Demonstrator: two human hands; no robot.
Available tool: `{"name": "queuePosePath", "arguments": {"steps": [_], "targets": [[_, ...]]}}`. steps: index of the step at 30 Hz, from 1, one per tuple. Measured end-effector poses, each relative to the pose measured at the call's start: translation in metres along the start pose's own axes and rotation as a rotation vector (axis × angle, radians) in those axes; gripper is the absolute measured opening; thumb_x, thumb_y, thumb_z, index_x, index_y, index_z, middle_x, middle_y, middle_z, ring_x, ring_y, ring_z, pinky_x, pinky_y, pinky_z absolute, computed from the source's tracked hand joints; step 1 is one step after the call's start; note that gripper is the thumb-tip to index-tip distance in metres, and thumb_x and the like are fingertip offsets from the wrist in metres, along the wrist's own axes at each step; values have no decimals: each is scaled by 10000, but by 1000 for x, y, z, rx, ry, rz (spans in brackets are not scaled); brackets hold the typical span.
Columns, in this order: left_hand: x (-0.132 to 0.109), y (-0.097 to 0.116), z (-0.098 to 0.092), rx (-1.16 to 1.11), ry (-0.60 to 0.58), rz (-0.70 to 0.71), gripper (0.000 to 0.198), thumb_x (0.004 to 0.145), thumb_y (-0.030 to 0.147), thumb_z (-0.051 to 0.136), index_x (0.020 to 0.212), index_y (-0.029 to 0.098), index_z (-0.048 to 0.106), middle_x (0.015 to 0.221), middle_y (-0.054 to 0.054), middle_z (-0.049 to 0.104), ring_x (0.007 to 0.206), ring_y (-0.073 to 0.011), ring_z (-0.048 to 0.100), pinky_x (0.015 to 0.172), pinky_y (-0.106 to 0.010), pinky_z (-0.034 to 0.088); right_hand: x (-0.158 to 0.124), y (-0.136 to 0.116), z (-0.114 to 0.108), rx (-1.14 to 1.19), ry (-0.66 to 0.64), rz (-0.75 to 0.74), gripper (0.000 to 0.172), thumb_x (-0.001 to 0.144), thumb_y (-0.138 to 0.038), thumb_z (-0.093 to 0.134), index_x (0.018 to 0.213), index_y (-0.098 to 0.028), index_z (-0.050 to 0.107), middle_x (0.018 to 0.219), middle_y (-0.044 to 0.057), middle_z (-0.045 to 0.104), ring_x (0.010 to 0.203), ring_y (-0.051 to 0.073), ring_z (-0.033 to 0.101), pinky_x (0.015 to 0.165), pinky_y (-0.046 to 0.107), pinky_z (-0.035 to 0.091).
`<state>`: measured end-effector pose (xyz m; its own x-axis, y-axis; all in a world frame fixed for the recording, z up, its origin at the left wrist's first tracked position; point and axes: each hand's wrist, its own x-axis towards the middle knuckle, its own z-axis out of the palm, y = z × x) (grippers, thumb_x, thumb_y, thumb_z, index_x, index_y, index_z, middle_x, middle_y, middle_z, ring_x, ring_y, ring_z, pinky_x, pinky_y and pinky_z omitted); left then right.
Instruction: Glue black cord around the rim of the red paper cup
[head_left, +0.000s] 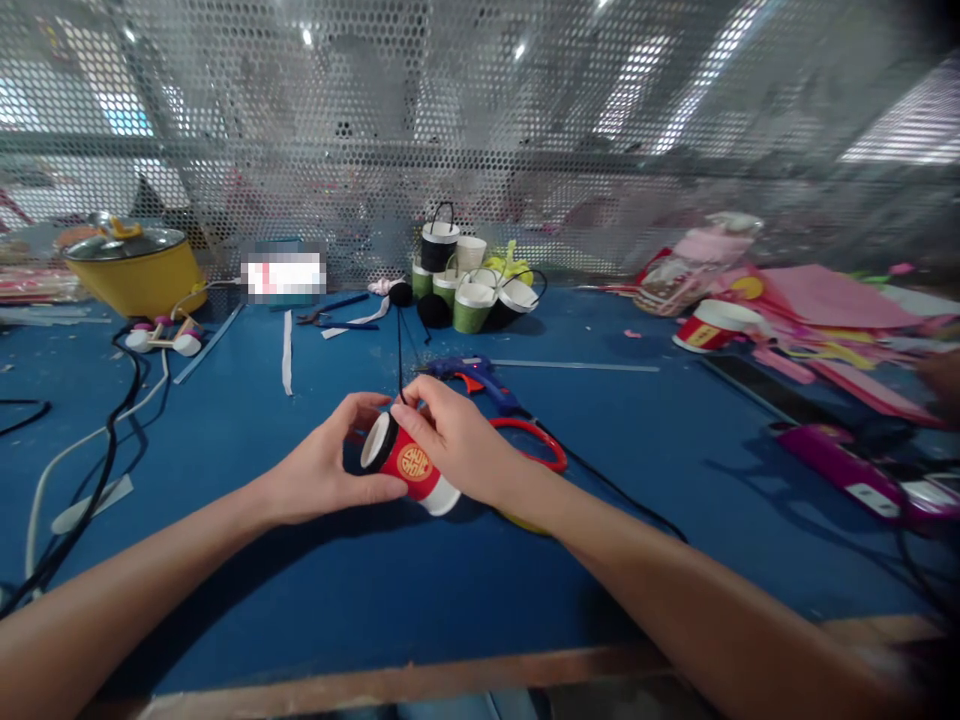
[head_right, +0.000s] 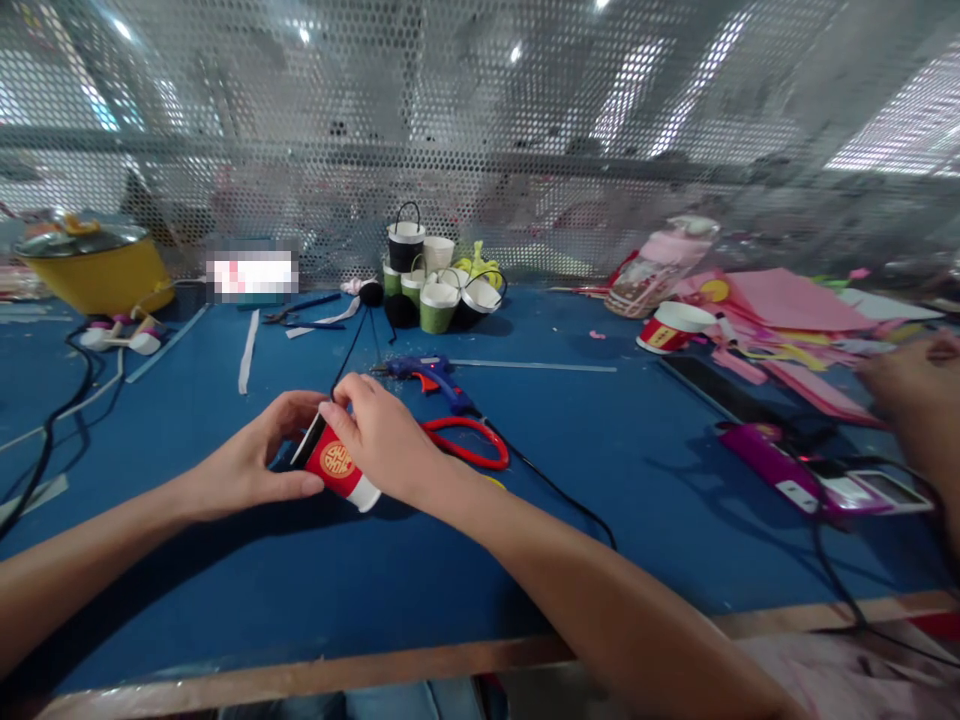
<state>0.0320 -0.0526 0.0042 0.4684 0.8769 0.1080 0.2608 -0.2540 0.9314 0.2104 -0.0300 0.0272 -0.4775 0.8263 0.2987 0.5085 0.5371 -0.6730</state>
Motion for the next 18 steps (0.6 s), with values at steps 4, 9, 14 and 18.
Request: {"name": "queuePosePath", "arguments": {"steps": [4, 9, 14, 18], "targets": [[1, 1, 6, -57, 43, -69, 574, 716, 349, 691, 1145, 178, 350, 1074, -84, 529, 961, -222, 518, 860, -421, 404, -2, 0, 8, -73, 39, -71, 170, 888, -274, 402, 732, -227, 350, 757, 5, 425, 655, 147, 408, 610, 301, 347], [0, -1, 11, -110, 38, -54, 520, 734, 342, 678, 1112, 191, 353, 1023, -54, 534, 958, -218, 527, 827, -401, 417, -5, -4, 11, -114, 36, -53, 156, 874, -274, 401, 735, -231, 344, 783, 13, 421, 646, 147, 402, 591, 299, 344], [-1, -2, 11, -152, 45, 2, 536, 720, 263, 698, 1124, 204, 350, 1085, -73, 539, 1098, -251, 500, 895, -419, 415, -3, -5, 2, 4, 20, -43, 146, 877, -277, 411, 743, -223, 394, 767, 10, 456, 683, 147, 440, 635, 301, 375], [-1, -1, 12, -187, 16, 41, 568, 719, 258, 707, 1145, 203, 336, 1045, -73, 559, 1134, -269, 493, 905, -427, 422, -1, -5, -4, 106, -21, -1, 158, 874, -290, 428, 734, -215, 422, 756, 4, 484, 718, 145, 468, 679, 303, 394]]}}
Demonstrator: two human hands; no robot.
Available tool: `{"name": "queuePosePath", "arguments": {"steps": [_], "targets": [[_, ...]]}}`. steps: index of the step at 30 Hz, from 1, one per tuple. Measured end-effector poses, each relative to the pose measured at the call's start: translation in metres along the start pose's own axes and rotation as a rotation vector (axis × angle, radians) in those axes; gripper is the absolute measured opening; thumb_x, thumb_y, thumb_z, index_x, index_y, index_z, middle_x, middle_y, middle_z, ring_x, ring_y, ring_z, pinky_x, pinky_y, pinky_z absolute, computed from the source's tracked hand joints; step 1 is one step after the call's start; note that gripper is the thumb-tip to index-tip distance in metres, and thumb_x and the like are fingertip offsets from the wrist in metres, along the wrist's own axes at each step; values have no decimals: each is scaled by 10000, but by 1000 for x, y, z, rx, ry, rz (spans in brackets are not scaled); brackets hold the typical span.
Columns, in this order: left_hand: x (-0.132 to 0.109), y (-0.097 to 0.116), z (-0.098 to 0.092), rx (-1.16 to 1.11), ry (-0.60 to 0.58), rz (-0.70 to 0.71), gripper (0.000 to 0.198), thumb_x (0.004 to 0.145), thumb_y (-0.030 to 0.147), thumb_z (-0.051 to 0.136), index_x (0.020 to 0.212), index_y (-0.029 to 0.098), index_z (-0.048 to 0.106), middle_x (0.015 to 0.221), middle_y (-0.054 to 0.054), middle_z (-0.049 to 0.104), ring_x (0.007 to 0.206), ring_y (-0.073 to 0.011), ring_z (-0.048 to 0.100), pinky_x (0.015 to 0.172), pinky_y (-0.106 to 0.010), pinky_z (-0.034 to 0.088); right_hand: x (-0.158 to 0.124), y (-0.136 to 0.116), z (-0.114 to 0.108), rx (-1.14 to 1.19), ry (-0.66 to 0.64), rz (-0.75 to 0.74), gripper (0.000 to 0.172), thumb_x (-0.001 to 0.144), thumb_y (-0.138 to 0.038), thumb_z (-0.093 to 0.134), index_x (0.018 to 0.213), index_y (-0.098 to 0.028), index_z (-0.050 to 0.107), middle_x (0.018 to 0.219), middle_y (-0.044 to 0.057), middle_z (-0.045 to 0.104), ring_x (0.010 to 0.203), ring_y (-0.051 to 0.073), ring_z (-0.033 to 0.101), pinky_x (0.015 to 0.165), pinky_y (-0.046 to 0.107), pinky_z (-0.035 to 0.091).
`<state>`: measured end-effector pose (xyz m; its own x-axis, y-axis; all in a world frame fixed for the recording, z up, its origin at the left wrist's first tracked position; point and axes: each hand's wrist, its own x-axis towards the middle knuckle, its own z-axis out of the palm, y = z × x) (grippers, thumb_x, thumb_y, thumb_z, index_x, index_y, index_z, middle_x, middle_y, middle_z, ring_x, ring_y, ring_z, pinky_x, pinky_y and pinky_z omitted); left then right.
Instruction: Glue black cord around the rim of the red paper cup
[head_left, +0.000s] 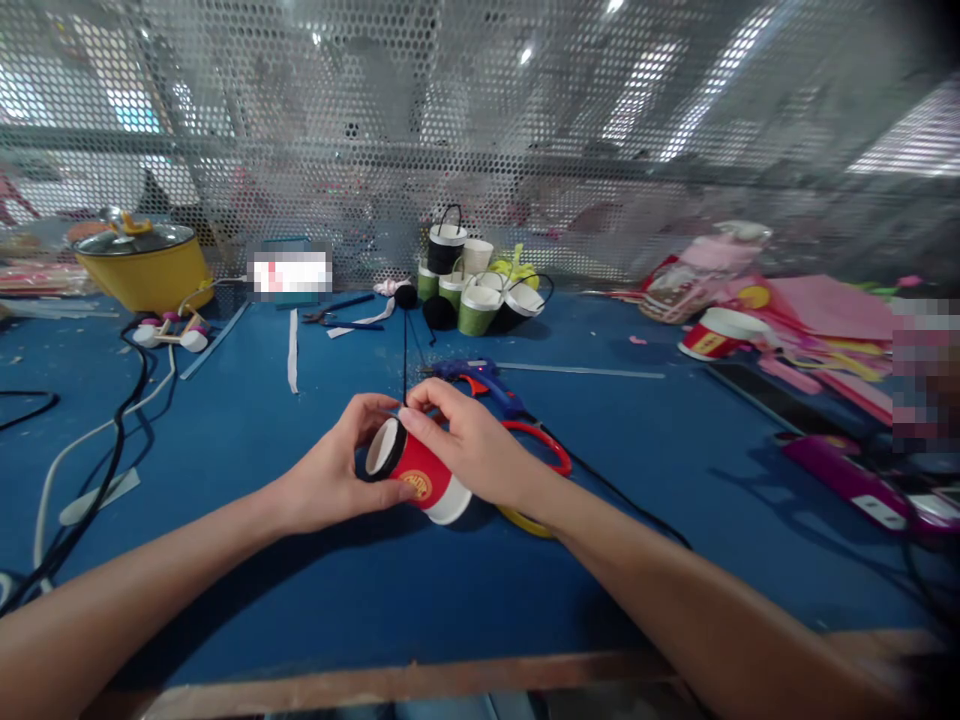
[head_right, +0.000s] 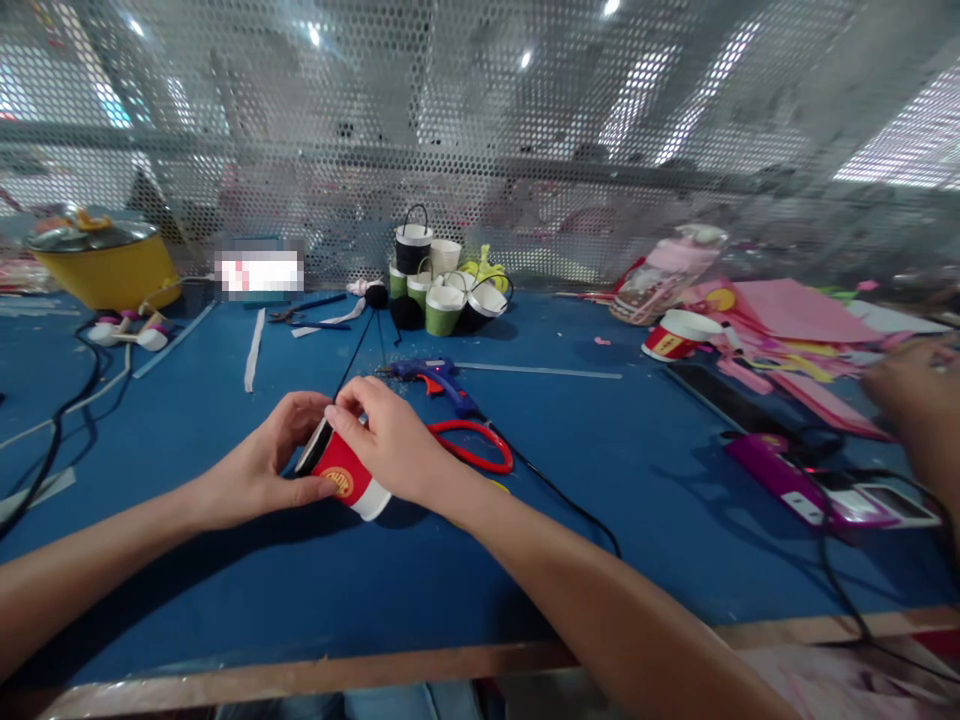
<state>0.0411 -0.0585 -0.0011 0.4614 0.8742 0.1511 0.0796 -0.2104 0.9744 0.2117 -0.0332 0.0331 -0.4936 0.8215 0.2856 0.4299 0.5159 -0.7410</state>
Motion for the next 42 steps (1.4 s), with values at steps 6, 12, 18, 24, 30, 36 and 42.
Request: {"name": "queuePosePath", "arguments": {"steps": [6, 12, 18, 24, 30, 36, 42], "targets": [[-1, -1, 0, 30, -22, 65, 602, 727, 236, 704, 1174, 218, 302, 1180, -105, 518, 1091, -241, 509, 892, -398, 424, 2, 1, -2, 120, -23, 94, 190, 857, -333, 458, 720, -202, 458, 696, -16, 486, 647, 125, 449, 607, 278, 377], [-3, -1, -2, 146, -18, 171, 587, 734, 234, 700, 1189, 249, 329, 1183, -85, 507, 1077, -227, 511, 885, -362, 427, 4, 4, -4, 231, -42, 178, 195, 819, -361, 494, 716, -196, 487, 665, -21, 497, 615, 120, 452, 555, 260, 367], [-3, -1, -5, 261, -30, 218, 543, 743, 251, 692, 1192, 255, 387, 1202, -77, 507, 1111, -233, 498, 933, -363, 414, 6, 12, -2, 259, -43, 190, 182, 801, -363, 498, 717, -202, 482, 688, -7, 521, 642, 128, 480, 580, 267, 397], [-2, -2, -5, 263, -61, 212, 550, 753, 250, 685, 1215, 261, 386, 1219, -74, 507, 1128, -232, 492, 947, -366, 406, 7, 14, -2, 255, -44, 176, 186, 805, -370, 491, 725, -203, 476, 703, 3, 541, 666, 141, 503, 607, 287, 415], [-1, -1, -5, 159, -44, 138, 538, 727, 278, 706, 1167, 228, 401, 1131, -85, 546, 1040, -243, 529, 863, -375, 438, 7, 12, -3, 272, -26, 168, 205, 814, -374, 503, 716, -198, 466, 665, -16, 506, 609, 120, 459, 557, 268, 380], [-2, 1, -3, 106, -63, 84, 528, 731, 264, 696, 1148, 209, 377, 1135, -95, 524, 1021, -229, 520, 849, -366, 433, 6, 9, 0, 191, 20, 126, 200, 849, -347, 476, 716, -198, 452, 670, -27, 483, 613, 114, 445, 573, 267, 372], [-2, 8, -2, 22, -78, -6, 477, 743, 293, 675, 1114, 200, 391, 1050, -70, 539, 1058, -246, 489, 854, -384, 413, 4, 11, 7, 80, 103, 69, 169, 865, -296, 454, 725, -204, 428, 681, -31, 477, 634, 119, 452, 620, 276, 382]]}}
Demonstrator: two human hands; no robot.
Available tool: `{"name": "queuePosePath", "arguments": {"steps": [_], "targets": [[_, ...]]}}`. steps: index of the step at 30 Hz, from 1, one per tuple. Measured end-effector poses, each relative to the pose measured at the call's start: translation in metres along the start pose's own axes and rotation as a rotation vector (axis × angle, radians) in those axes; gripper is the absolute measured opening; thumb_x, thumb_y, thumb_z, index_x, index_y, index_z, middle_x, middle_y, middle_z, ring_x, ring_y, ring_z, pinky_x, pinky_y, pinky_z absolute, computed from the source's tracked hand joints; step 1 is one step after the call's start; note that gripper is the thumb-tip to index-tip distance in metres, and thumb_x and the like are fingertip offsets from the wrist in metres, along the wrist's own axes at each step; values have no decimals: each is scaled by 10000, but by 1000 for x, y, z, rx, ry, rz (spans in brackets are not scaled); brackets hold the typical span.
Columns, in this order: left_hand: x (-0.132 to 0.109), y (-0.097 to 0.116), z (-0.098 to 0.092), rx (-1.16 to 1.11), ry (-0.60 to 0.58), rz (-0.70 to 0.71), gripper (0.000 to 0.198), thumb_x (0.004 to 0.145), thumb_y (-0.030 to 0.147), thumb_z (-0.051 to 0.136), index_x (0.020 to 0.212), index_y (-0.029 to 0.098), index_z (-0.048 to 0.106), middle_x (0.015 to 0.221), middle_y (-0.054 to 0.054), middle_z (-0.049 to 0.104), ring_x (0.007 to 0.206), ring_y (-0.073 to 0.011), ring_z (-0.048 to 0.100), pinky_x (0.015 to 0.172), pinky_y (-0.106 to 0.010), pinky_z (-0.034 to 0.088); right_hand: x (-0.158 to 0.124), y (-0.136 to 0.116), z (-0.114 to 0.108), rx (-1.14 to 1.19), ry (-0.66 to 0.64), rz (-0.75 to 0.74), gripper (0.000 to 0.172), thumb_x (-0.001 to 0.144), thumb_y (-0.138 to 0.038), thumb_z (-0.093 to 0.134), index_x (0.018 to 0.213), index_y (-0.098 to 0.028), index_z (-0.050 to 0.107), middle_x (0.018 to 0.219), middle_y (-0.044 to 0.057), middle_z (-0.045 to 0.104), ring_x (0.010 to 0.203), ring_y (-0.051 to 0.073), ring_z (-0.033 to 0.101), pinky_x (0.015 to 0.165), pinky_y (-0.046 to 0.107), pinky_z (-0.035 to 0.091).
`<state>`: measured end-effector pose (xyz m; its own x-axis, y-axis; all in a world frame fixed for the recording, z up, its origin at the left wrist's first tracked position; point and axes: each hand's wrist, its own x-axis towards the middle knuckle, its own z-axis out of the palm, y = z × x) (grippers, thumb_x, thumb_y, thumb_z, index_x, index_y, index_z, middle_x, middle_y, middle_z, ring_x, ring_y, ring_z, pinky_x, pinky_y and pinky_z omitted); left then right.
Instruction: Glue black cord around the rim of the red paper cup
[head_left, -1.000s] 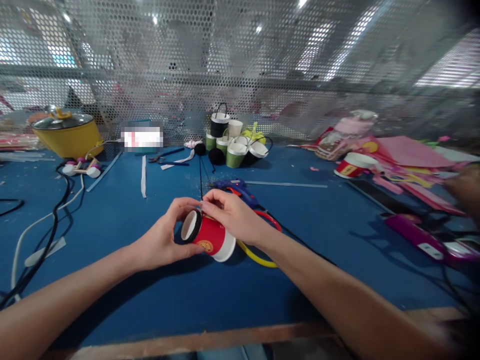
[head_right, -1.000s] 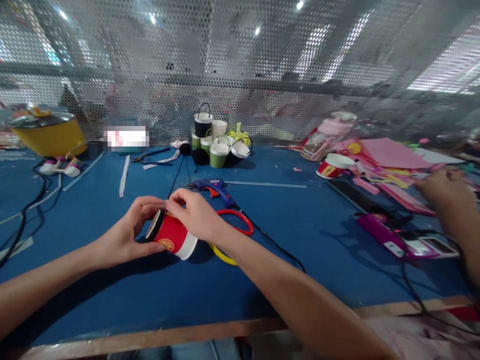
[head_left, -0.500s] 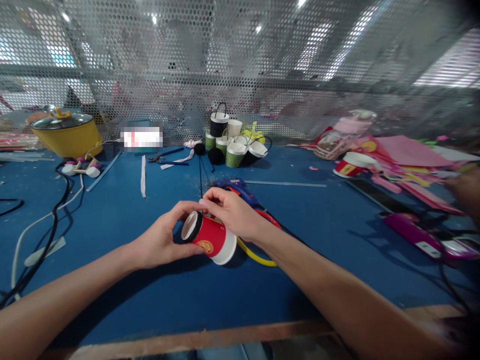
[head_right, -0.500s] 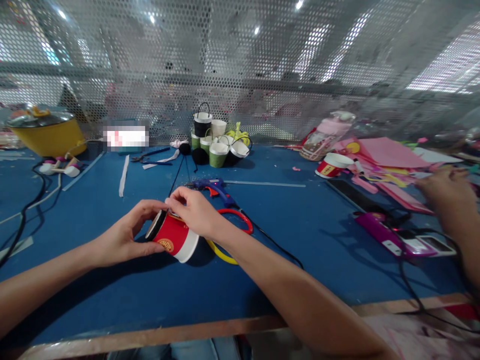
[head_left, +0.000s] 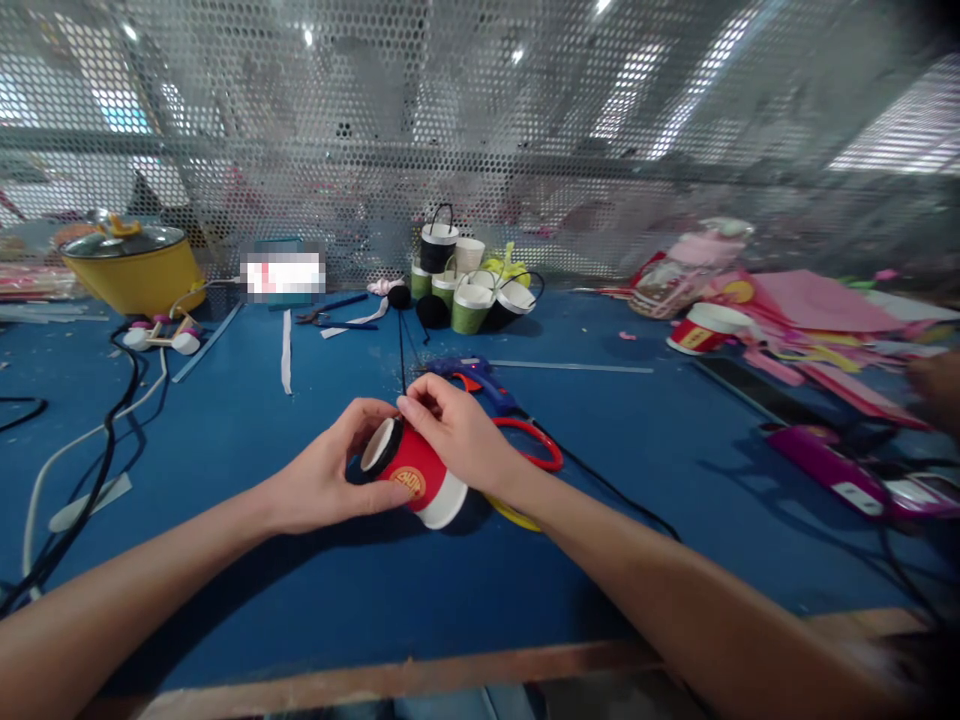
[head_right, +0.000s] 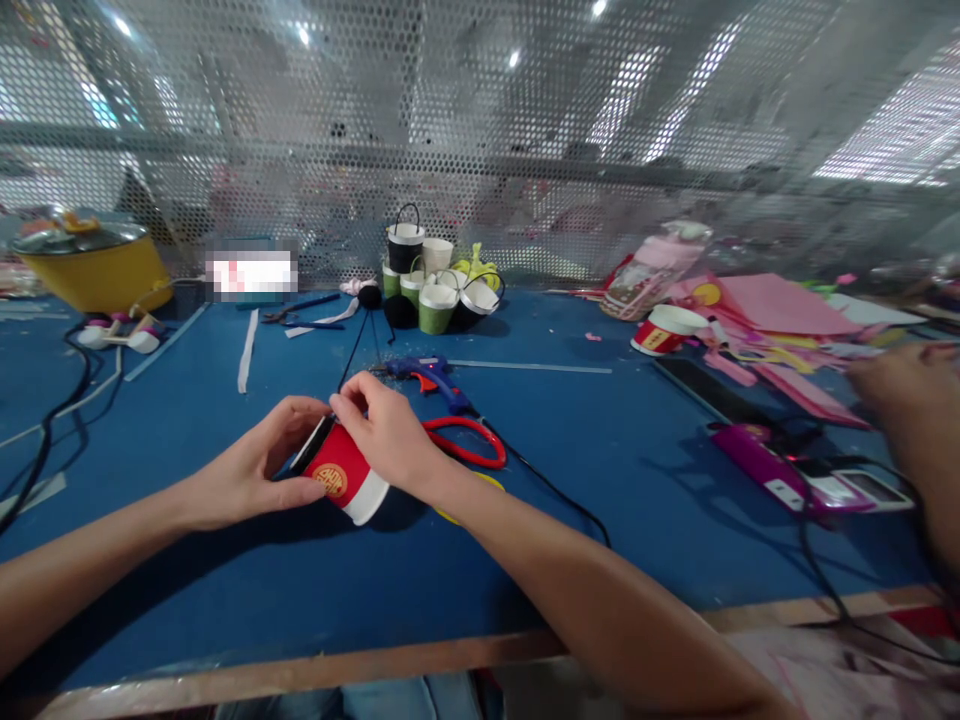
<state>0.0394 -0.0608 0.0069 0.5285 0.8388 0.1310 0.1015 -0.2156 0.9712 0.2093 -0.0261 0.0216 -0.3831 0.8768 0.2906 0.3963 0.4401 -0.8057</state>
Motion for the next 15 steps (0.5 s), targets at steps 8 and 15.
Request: {"name": "queuePosePath", "arguments": {"steps": [8, 15], "targets": [[0, 5, -2, -234, 39, -146, 318, 759, 252, 599, 1030, 196, 442, 927, -24, 549, 909, -192, 521, 771, -336, 426, -4, -2, 2, -83, 48, -72, 134, 867, -267, 450, 748, -207, 431, 697, -19, 509, 648, 124, 472, 638, 272, 387], [2, 12, 0, -240, 96, -205, 303, 693, 170, 587, 972, 187, 470, 831, 4, 565, 820, -165, 528, 715, -295, 425, -2, -8, -3, 5, 51, -78, 129, 836, -282, 486, 743, -195, 472, 700, -18, 521, 655, 122, 487, 630, 266, 398]]}}
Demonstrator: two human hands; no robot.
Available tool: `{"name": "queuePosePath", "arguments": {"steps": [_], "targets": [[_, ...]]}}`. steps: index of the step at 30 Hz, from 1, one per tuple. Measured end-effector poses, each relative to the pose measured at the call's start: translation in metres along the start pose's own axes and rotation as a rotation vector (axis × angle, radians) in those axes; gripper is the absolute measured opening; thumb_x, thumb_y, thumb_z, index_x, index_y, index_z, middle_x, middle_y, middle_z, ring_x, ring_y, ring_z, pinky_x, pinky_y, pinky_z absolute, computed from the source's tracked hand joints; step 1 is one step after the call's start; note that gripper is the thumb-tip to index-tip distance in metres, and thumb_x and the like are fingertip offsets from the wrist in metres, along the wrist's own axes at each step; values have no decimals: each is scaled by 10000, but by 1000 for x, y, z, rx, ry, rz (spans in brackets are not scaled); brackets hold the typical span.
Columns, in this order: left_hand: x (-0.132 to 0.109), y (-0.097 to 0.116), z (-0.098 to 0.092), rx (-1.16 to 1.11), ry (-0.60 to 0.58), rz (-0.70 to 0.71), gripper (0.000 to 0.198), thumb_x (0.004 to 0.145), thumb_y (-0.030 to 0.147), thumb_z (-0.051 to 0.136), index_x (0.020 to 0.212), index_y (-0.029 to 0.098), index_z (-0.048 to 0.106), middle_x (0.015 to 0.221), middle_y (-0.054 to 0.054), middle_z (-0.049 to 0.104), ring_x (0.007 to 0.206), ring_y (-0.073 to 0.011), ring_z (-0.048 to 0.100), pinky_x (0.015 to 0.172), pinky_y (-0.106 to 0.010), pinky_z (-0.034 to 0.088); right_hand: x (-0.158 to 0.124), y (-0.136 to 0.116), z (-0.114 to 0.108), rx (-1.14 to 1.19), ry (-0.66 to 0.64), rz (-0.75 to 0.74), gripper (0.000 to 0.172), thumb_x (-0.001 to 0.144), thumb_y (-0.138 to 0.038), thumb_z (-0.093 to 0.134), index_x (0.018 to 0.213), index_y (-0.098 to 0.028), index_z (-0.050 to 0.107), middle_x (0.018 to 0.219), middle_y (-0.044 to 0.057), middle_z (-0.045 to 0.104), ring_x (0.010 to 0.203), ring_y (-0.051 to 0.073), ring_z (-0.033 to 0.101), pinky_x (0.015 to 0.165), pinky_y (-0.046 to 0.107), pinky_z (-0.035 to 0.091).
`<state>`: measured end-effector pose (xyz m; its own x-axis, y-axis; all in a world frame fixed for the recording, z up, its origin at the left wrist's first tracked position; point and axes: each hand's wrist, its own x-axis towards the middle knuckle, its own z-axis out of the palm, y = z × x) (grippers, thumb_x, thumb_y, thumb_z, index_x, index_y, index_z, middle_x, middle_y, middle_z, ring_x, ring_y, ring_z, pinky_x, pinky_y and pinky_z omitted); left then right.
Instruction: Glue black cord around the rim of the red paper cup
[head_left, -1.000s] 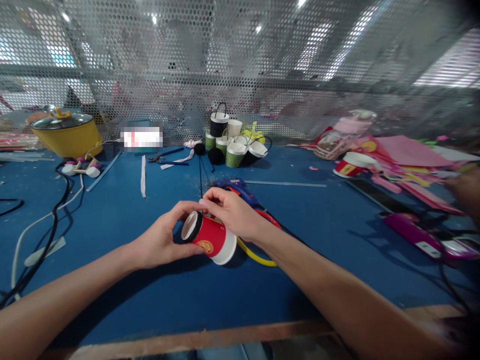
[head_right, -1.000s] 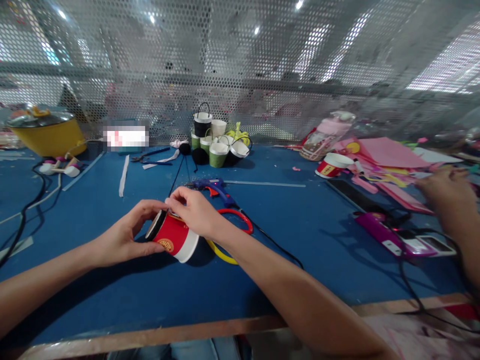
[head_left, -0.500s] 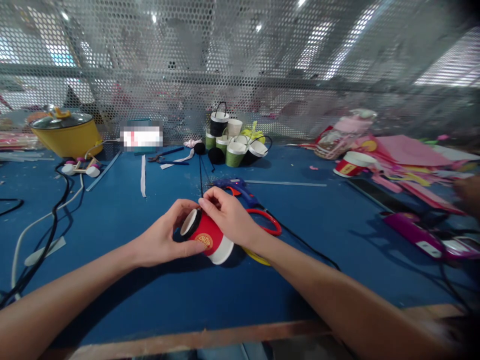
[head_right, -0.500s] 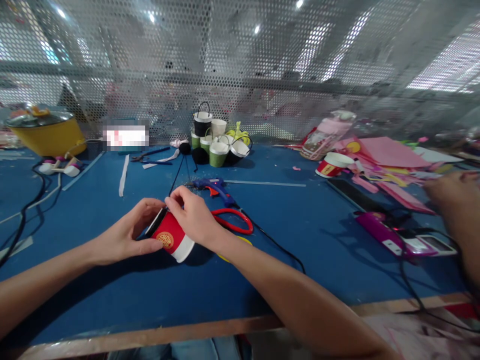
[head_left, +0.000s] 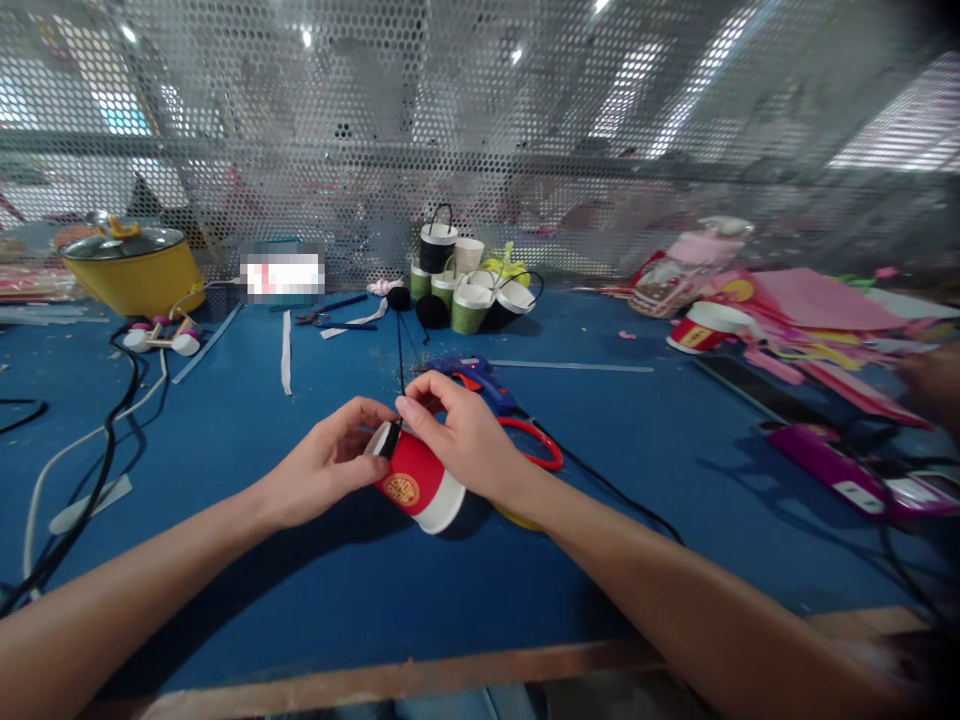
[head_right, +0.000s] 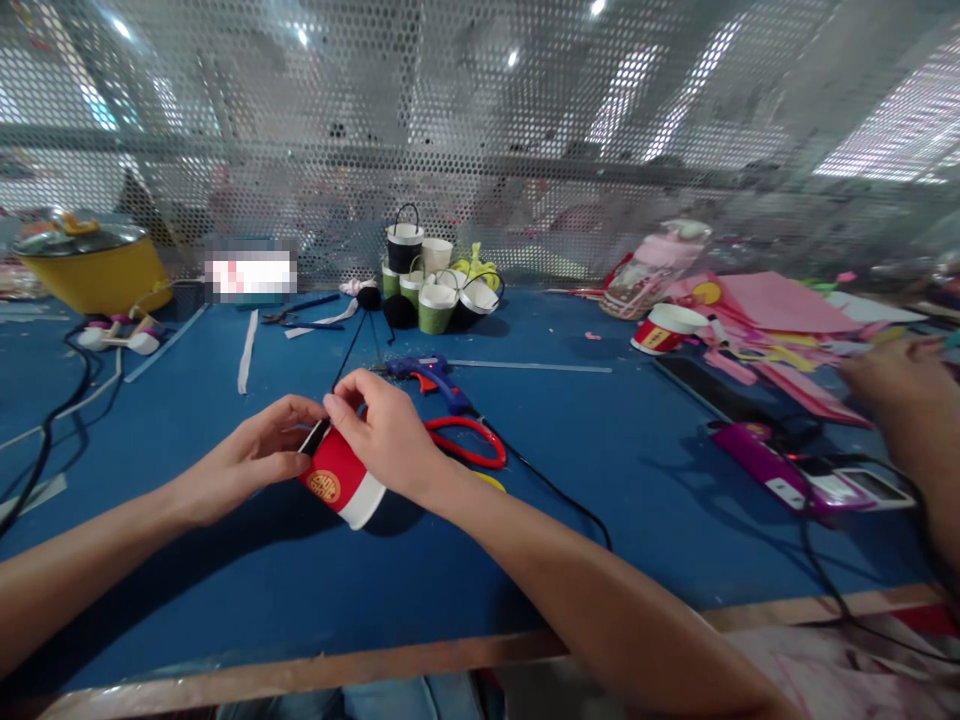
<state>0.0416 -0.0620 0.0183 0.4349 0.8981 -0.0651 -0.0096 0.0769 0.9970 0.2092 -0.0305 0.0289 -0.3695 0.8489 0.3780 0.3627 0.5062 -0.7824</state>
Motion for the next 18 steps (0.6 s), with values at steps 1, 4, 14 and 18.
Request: {"name": "queuePosePath", "arguments": {"steps": [1, 4, 14, 18], "targets": [[0, 0, 0, -1, 3, -4, 307, 690, 161, 587, 974, 187, 473, 826, 4, 569, 826, -167, 532, 714, -292, 424, 2, -1, -1, 48, -12, 25, 130, 826, -288, 500, 740, -190, 485, 697, -20, 523, 649, 118, 489, 619, 261, 399], [0, 0, -1, -30, -14, -8, 321, 688, 140, 592, 985, 188, 479, 876, -10, 595, 873, -179, 547, 738, -294, 424, 9, -5, -4, 201, -71, 125, 116, 779, -280, 551, 738, -177, 518, 675, -30, 535, 625, 106, 497, 602, 246, 401], [-2, -8, -1, -158, -222, 107, 557, 743, 157, 632, 1253, 237, 422, 1115, -62, 554, 1077, -221, 507, 896, -355, 391, 64, -18, 6, 187, -188, 234, 93, 754, -142, 595, 678, -152, 542, 570, -69, 501, 536, 55, 446, 521, 181, 356], [-3, -9, 3, -207, -235, 172, 705, 750, 187, 653, 1356, 296, 309, 1127, -60, 533, 1053, -216, 517, 913, -366, 376, 78, -9, 18, 74, -370, 302, 156, 788, -178, 599, 644, -150, 546, 531, -62, 513, 437, 44, 409, 422, 173, 316]]}}
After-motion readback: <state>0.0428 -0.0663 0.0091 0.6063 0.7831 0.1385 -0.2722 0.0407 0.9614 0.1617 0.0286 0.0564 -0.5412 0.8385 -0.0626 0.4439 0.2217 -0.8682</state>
